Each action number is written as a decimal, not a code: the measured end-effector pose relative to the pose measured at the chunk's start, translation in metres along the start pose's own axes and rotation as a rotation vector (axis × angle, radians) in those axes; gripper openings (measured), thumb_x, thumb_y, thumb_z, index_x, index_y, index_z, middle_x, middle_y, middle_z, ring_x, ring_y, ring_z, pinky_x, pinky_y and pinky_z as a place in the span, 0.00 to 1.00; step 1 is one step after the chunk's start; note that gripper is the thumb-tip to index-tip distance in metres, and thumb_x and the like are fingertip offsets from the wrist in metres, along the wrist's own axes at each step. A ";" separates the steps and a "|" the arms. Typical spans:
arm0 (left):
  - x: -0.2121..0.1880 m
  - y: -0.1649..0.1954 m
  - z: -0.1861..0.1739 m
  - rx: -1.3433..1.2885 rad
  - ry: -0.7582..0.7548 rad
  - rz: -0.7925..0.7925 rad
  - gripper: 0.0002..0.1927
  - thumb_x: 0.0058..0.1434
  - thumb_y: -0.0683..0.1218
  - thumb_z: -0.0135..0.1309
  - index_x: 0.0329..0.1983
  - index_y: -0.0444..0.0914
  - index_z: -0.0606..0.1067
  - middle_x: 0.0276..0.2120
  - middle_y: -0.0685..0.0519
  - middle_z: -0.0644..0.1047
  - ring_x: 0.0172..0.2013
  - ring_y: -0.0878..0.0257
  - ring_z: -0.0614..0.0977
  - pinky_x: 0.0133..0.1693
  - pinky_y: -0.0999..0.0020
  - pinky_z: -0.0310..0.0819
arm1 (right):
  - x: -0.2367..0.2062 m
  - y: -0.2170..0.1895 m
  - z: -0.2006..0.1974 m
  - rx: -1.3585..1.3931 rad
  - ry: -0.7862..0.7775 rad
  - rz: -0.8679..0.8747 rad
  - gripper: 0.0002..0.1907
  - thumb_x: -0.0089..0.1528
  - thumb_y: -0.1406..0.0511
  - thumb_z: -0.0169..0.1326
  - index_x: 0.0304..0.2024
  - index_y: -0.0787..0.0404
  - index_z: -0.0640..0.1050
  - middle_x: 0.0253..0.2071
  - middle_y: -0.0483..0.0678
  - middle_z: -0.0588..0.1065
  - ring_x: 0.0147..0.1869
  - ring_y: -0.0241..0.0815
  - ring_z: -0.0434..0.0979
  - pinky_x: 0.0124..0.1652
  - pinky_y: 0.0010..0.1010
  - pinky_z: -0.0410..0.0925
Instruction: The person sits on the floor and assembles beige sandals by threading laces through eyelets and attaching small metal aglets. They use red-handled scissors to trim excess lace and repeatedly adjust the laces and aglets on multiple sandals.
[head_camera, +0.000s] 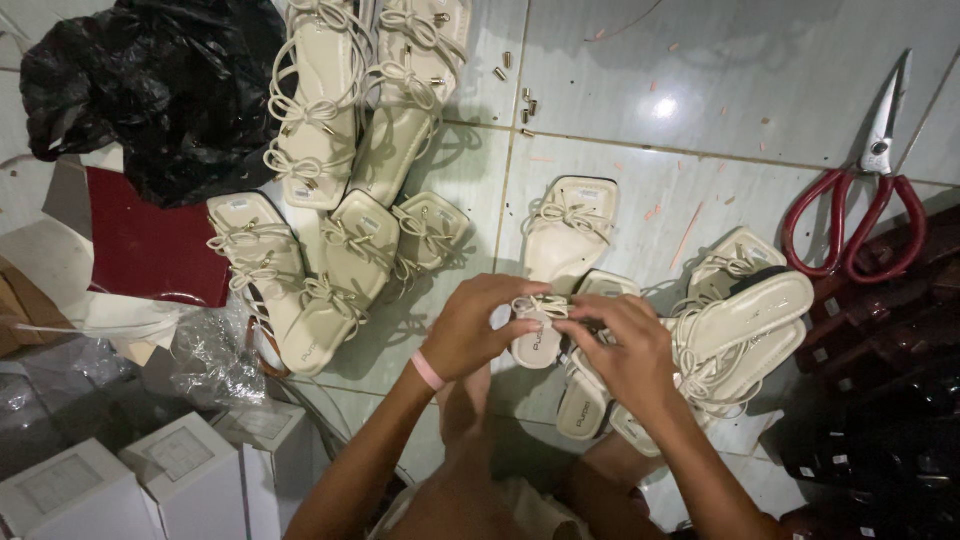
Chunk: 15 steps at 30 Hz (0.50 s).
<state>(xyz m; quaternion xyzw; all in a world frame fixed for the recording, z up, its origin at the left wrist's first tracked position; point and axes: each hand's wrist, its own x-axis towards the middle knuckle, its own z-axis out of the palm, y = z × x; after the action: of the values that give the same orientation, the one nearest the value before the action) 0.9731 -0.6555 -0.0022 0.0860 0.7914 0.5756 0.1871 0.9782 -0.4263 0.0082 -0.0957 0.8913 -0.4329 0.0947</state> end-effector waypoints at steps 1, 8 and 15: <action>0.001 -0.001 0.002 0.003 -0.010 -0.014 0.19 0.61 0.45 0.65 0.55 0.41 0.79 0.48 0.48 0.83 0.47 0.52 0.83 0.52 0.59 0.73 | -0.002 0.000 0.001 0.006 0.006 0.016 0.11 0.54 0.66 0.69 0.37 0.61 0.82 0.43 0.50 0.83 0.47 0.44 0.84 0.50 0.38 0.73; 0.002 -0.001 0.017 0.046 0.050 -0.088 0.13 0.60 0.44 0.64 0.49 0.42 0.82 0.40 0.50 0.84 0.39 0.54 0.81 0.46 0.61 0.74 | -0.007 0.001 0.002 0.092 0.024 0.100 0.10 0.56 0.67 0.69 0.39 0.60 0.84 0.43 0.49 0.83 0.48 0.42 0.84 0.49 0.34 0.74; 0.001 0.011 0.024 -0.006 0.067 -0.183 0.11 0.64 0.41 0.61 0.49 0.40 0.81 0.39 0.51 0.82 0.36 0.57 0.80 0.40 0.64 0.73 | -0.002 0.002 0.001 -0.104 -0.031 -0.235 0.09 0.56 0.68 0.69 0.39 0.58 0.85 0.45 0.47 0.82 0.48 0.40 0.83 0.49 0.36 0.72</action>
<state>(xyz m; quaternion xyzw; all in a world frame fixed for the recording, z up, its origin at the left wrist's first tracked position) 0.9812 -0.6304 0.0012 -0.0067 0.8000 0.5611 0.2124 0.9807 -0.4252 0.0063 -0.2110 0.8936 -0.3929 0.0518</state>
